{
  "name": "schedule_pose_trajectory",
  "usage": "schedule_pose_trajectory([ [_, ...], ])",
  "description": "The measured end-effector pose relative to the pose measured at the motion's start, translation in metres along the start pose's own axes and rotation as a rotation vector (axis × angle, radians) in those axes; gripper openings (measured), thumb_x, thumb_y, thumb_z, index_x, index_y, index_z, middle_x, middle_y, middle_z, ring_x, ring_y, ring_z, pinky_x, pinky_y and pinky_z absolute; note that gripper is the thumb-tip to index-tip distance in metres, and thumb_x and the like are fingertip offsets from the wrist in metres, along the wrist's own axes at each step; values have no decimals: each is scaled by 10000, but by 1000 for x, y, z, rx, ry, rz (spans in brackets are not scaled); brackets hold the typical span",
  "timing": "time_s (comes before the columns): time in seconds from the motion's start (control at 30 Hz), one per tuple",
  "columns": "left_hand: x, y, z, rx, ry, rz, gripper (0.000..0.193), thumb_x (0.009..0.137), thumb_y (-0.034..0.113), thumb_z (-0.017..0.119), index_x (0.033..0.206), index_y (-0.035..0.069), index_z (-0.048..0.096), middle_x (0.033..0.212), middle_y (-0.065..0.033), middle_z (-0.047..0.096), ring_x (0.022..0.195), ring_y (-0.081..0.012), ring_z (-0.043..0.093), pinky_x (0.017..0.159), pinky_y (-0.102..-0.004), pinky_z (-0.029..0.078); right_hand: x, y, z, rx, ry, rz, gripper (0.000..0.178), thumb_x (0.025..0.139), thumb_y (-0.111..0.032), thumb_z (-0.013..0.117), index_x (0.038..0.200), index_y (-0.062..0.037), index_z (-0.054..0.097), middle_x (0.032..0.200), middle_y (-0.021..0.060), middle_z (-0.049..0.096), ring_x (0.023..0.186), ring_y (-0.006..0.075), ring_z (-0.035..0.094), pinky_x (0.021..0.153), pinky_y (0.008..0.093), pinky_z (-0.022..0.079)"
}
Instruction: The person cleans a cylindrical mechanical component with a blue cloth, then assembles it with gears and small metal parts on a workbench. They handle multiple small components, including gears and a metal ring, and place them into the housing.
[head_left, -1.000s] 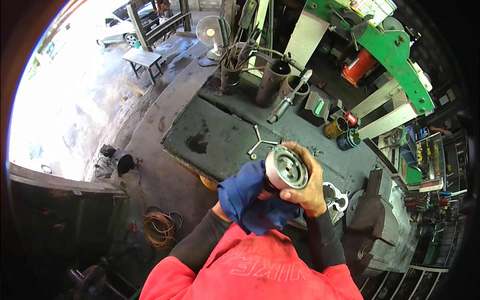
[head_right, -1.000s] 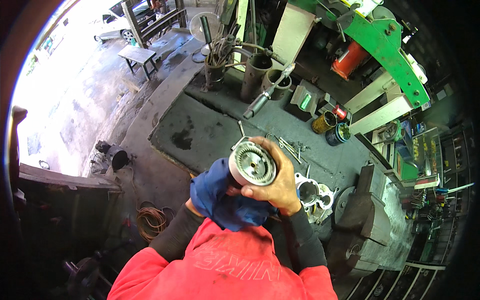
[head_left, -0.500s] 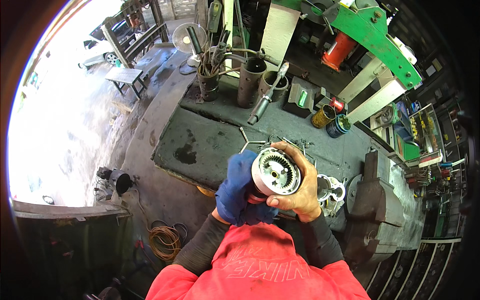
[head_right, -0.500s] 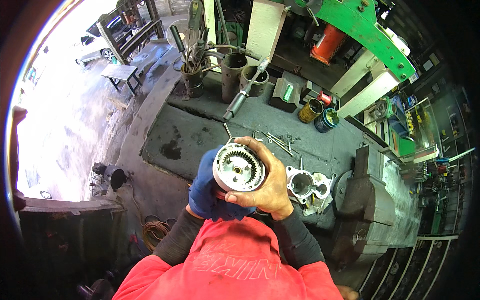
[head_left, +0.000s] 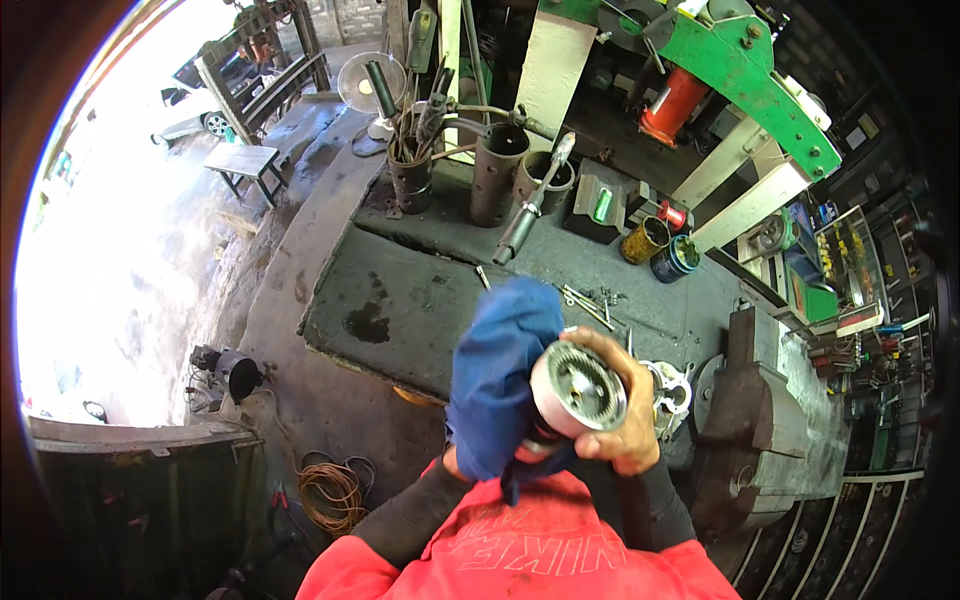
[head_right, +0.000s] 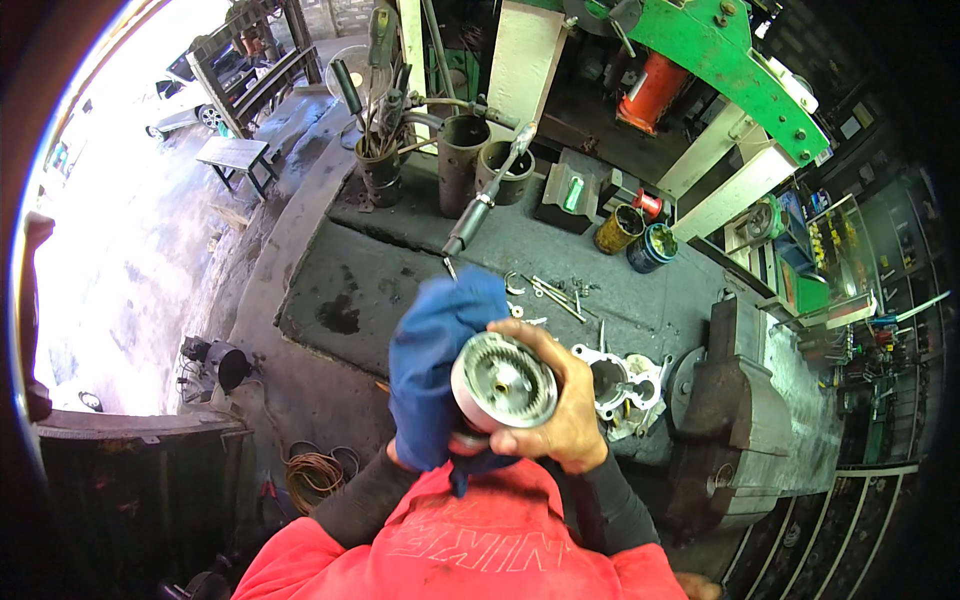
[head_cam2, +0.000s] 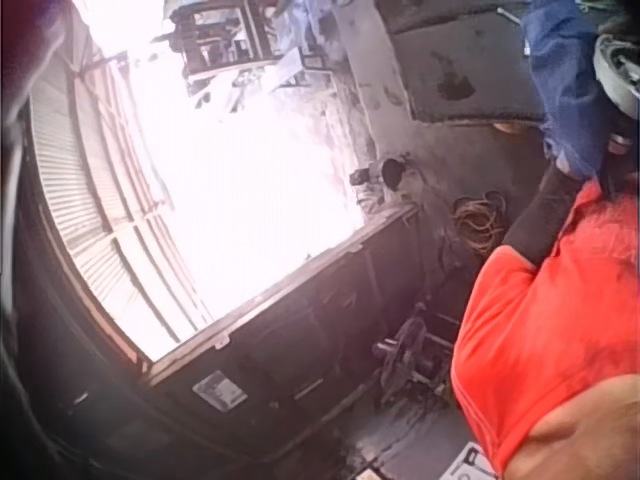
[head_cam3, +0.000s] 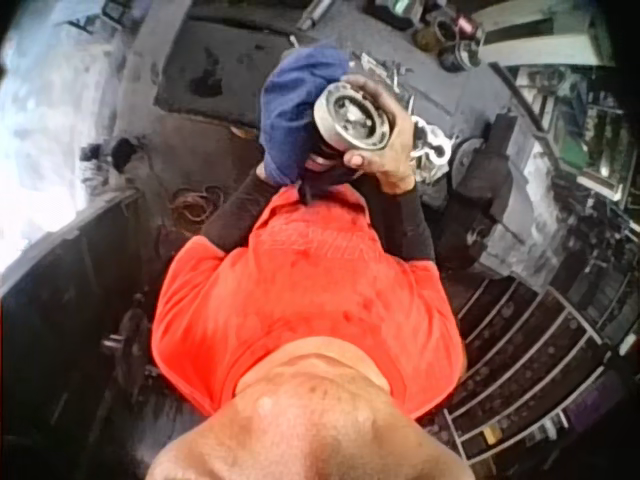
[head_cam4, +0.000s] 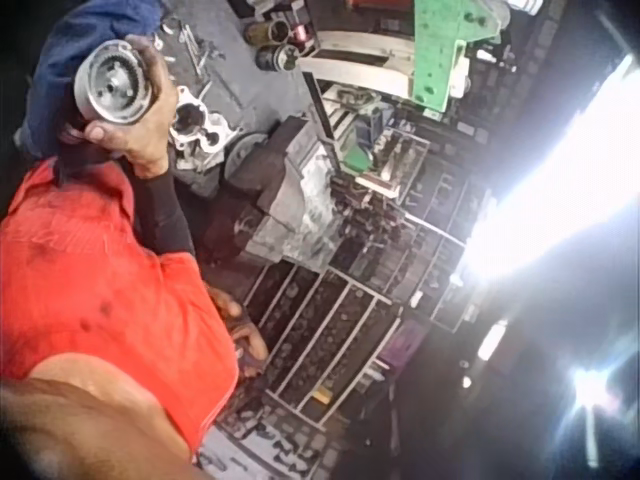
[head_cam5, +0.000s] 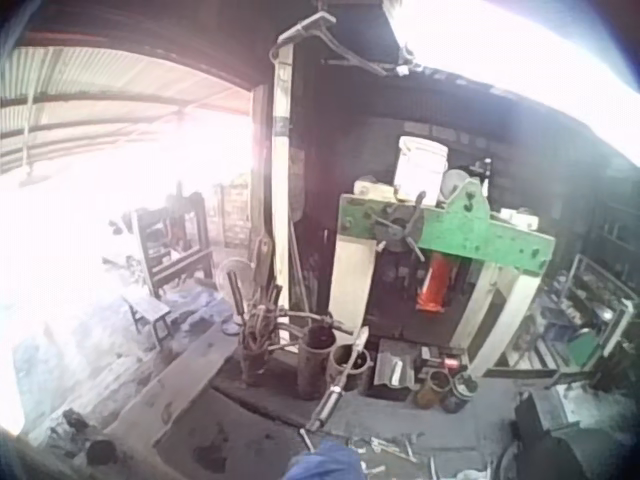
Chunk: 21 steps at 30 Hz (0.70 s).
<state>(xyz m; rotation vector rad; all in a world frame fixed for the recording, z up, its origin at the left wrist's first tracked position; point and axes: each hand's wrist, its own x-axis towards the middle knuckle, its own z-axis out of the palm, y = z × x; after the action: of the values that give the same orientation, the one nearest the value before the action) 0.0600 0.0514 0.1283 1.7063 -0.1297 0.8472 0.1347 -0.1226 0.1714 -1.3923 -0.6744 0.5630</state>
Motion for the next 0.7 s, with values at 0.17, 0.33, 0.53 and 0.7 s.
schedule_pose_trajectory([
  [0.17, -29, 31, 0, 122, -417, -486, 272, 902, 221, 758, 1127, 80, 700, 1125, -151, 745, 1068, -389, 674, 969, -458, 515, -21, -14, -24, 306, 188, 113, 1257, 463, -514, 1095, 1418, 103, 557, 1191, 233, 719, 1000, 318, 770, 904, 427, 640],
  [0.33, -18, 19, 17, 240, -708, -382, 349, 848, 243, 797, 1157, 107, 707, 1061, -180, 732, 1081, -431, 659, 944, -470, 522, -14, -36, -61, 27, 240, 80, 1297, 436, -568, 1070, 1421, 122, 584, 1291, 143, 695, 1203, 224, 686, 1103, 345, 499],
  [0.53, 5, -17, 77, 450, -361, -206, 386, 824, 293, 791, 1146, 99, 705, 1009, -155, 680, 1032, -409, 650, 889, -477, 519, -4, -33, -69, 292, 168, 282, 1225, 524, -510, 1053, 1462, 96, 551, 1330, 139, 693, 1245, 214, 671, 1137, 351, 481],
  [0.7, 7, -2, 75, 673, -598, -322, 263, 838, 295, 755, 1029, 122, 702, 970, -136, 685, 995, -383, 658, 860, -472, 520, -10, -23, -60, 462, 58, 359, 1092, 640, -426, 992, 1501, 68, 537, 1367, 128, 689, 1268, 211, 653, 1143, 353, 472],
])
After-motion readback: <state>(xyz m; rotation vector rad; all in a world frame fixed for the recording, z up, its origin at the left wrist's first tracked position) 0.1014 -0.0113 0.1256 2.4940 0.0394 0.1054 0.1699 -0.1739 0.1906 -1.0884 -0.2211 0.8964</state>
